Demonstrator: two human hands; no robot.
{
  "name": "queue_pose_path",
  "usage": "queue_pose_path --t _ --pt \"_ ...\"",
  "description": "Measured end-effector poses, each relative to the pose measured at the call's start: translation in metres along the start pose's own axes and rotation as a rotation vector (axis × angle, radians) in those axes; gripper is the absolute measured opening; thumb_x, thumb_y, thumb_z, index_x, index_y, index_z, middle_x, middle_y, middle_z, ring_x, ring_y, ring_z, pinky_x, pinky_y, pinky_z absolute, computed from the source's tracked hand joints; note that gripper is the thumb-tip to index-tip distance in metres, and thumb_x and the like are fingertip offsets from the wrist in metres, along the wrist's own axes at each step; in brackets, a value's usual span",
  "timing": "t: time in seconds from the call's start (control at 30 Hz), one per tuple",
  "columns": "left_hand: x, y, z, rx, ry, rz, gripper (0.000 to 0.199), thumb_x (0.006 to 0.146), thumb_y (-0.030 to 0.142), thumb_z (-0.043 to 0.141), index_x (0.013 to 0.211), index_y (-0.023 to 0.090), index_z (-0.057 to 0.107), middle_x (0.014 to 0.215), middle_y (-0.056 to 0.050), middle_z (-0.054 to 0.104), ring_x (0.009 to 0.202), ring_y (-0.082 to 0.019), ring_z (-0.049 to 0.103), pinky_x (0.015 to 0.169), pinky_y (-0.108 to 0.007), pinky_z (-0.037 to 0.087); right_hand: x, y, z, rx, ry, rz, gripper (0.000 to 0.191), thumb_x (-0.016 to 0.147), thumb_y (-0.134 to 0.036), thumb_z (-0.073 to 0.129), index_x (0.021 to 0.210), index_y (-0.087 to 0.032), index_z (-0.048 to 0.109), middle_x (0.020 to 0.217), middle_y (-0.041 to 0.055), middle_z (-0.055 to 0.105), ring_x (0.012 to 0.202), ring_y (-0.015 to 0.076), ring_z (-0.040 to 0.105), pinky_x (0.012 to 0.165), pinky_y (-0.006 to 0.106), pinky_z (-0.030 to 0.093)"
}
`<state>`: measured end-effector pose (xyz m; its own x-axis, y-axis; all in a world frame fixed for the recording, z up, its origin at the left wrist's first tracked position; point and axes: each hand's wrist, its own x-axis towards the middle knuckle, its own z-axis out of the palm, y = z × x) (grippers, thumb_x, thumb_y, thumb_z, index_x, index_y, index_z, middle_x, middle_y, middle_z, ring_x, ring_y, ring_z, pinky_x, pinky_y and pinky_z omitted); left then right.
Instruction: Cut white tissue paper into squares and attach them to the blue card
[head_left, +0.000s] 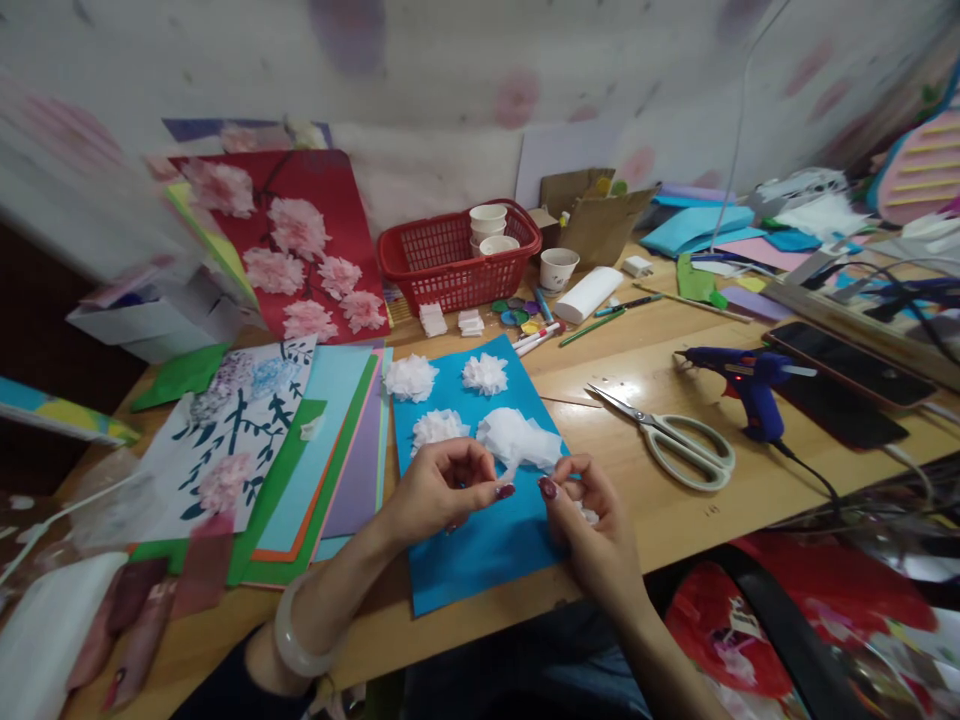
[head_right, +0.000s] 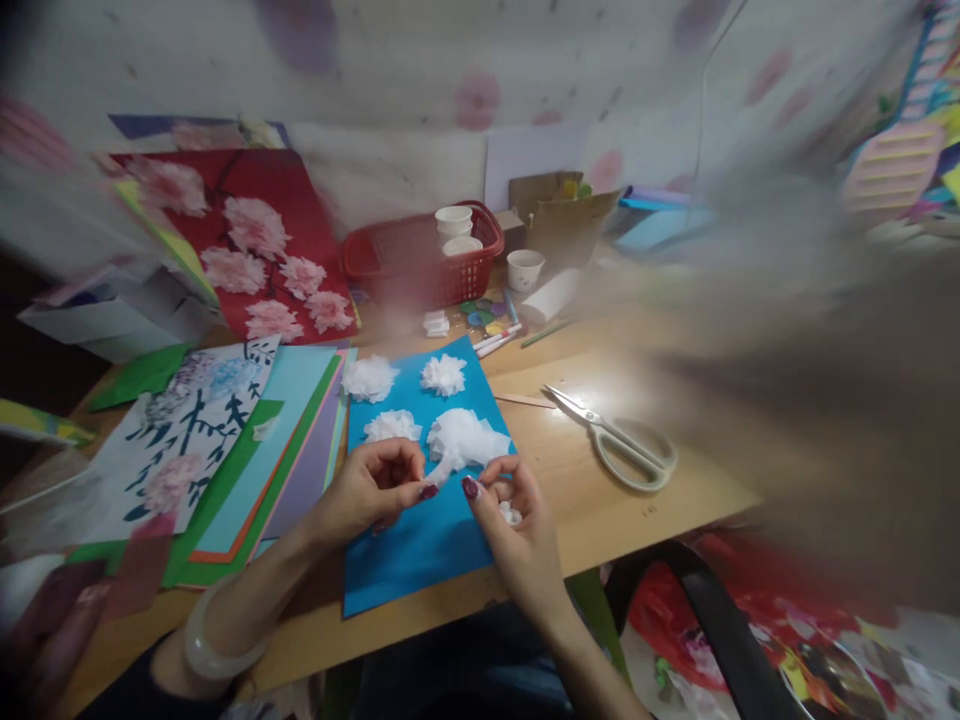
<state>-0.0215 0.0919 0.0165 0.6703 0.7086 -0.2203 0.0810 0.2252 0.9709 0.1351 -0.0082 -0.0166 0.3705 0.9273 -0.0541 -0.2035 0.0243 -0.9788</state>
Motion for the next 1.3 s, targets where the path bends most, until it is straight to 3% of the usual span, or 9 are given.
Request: queue_pose_path --t 0.2,0.37,0.5,0.83,1.1,1.3 --pt "-0.002 -0.002 0.002 0.088 -0.084 0.021 0.029 0.068 0.034 0.082 0.066 0.015 0.06 0.057 0.003 0.056 0.042 -0.004 0.042 0.038 -0.017 0.03 -0.004 -0.001 -0.003 -0.116 -0.21 -0.051 0.033 0.09 -0.051 0.06 0.077 -0.021 0.062 0.059 -0.0042 0.043 0.049 0.0107 0.029 0.045 0.025 0.021" --pt "-0.004 0.002 0.005 0.036 -0.184 0.046 0.021 0.069 0.025 0.079 0.065 0.014 0.061 0.067 0.001 0.06 0.052 -0.006 0.046 0.046 -0.018 0.034 -0.002 -0.006 -0.003 -0.15 -0.334 -0.067 0.032 0.09 -0.049 0.06 0.078 -0.02 0.066 0.061 -0.0032 0.048 0.053 0.0115 0.034 0.05 0.025 0.026" --pt "-0.003 0.003 0.005 0.018 -0.207 0.045 0.021 0.069 0.022 0.08 0.064 0.014 0.061 0.068 0.001 0.06 0.055 -0.007 0.048 0.049 -0.019 0.036 0.0 -0.007 -0.003 -0.119 -0.338 -0.026 0.032 0.089 -0.049 0.06 0.076 -0.02 0.067 0.058 -0.004 0.045 0.05 0.0114 0.033 0.049 0.025 0.027" --pt "-0.002 0.003 0.006 -0.01 -0.192 0.048 0.029 0.064 0.027 0.085 0.061 0.014 0.059 0.068 0.001 0.06 0.059 -0.008 0.051 0.053 -0.019 0.039 -0.001 -0.012 -0.001 -0.197 -0.302 -0.073 0.025 0.088 -0.04 0.062 0.074 -0.02 0.068 0.062 -0.0012 0.056 0.057 0.0141 0.046 0.057 0.027 0.036" --pt "-0.003 0.001 0.004 0.011 -0.176 -0.073 0.037 0.063 0.037 0.086 0.066 0.016 0.055 0.056 0.005 0.054 0.037 -0.005 0.045 0.033 -0.018 0.039 -0.001 -0.014 0.0 -0.167 -0.289 -0.089 0.023 0.088 -0.035 0.06 0.074 -0.02 0.07 0.066 0.0008 0.062 0.059 0.0143 0.049 0.057 0.027 0.036" --pt "0.0 0.004 0.002 0.002 -0.109 0.075 0.029 0.064 0.029 0.085 0.069 0.015 0.06 0.069 0.001 0.058 0.049 -0.007 0.05 0.036 -0.015 0.046 -0.002 -0.011 -0.002 -0.173 -0.24 -0.081 0.022 0.089 -0.036 0.06 0.076 -0.021 0.07 0.059 -0.0035 0.051 0.051 0.0109 0.036 0.052 0.026 0.031"
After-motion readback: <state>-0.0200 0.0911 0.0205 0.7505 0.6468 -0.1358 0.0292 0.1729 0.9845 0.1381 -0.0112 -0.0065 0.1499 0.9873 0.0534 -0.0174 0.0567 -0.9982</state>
